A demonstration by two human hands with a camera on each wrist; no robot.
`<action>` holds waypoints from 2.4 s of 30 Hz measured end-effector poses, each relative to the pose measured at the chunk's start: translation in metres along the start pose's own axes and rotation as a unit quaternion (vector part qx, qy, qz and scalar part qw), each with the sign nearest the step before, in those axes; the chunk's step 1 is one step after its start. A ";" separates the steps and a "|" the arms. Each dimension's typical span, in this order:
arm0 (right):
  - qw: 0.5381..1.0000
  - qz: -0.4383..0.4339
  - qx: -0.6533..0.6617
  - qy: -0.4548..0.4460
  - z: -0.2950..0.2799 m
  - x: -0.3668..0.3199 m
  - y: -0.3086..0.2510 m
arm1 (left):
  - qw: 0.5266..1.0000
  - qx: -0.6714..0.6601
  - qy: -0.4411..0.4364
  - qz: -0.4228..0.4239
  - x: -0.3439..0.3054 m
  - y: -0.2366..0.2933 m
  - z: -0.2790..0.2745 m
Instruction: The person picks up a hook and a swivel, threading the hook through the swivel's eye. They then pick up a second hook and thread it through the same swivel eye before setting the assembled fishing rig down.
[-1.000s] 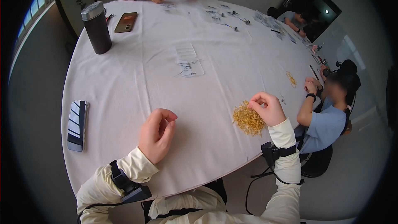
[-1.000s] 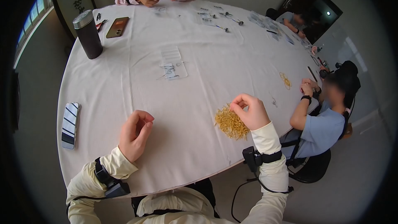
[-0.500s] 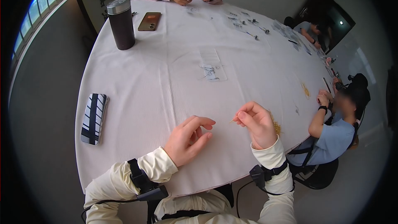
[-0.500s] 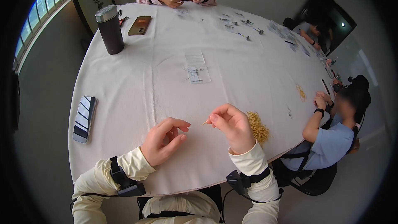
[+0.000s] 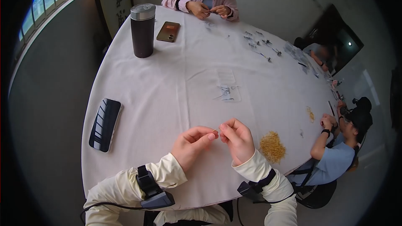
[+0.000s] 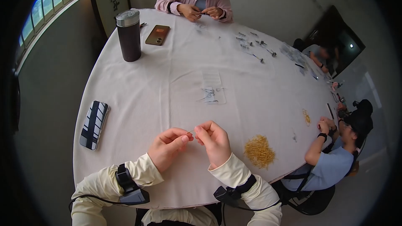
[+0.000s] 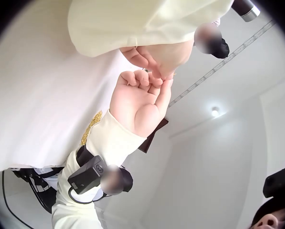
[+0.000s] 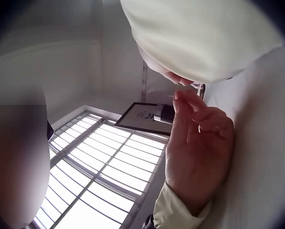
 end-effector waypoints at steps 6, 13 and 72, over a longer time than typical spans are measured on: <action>0.996 -0.057 -0.067 -0.014 0.010 -0.001 0.012 | 0.994 -0.106 0.027 0.004 0.008 -0.011 -0.009; 0.914 -0.170 -0.359 -0.083 -0.024 0.044 -0.034 | 0.991 -0.132 0.021 -0.022 0.010 -0.002 -0.005; 0.836 -0.286 -0.468 -0.019 0.013 0.002 -0.033 | 0.999 0.029 0.016 0.010 0.009 0.004 -0.009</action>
Point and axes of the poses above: each hand's wrist, its own x-axis towards the middle knuckle, its own z-axis out of the palm, y = z × x, the point moved 3 cm from there along x, towards the middle knuckle, and after that the axes turned 4 degrees about x, right-handed, at the moved point
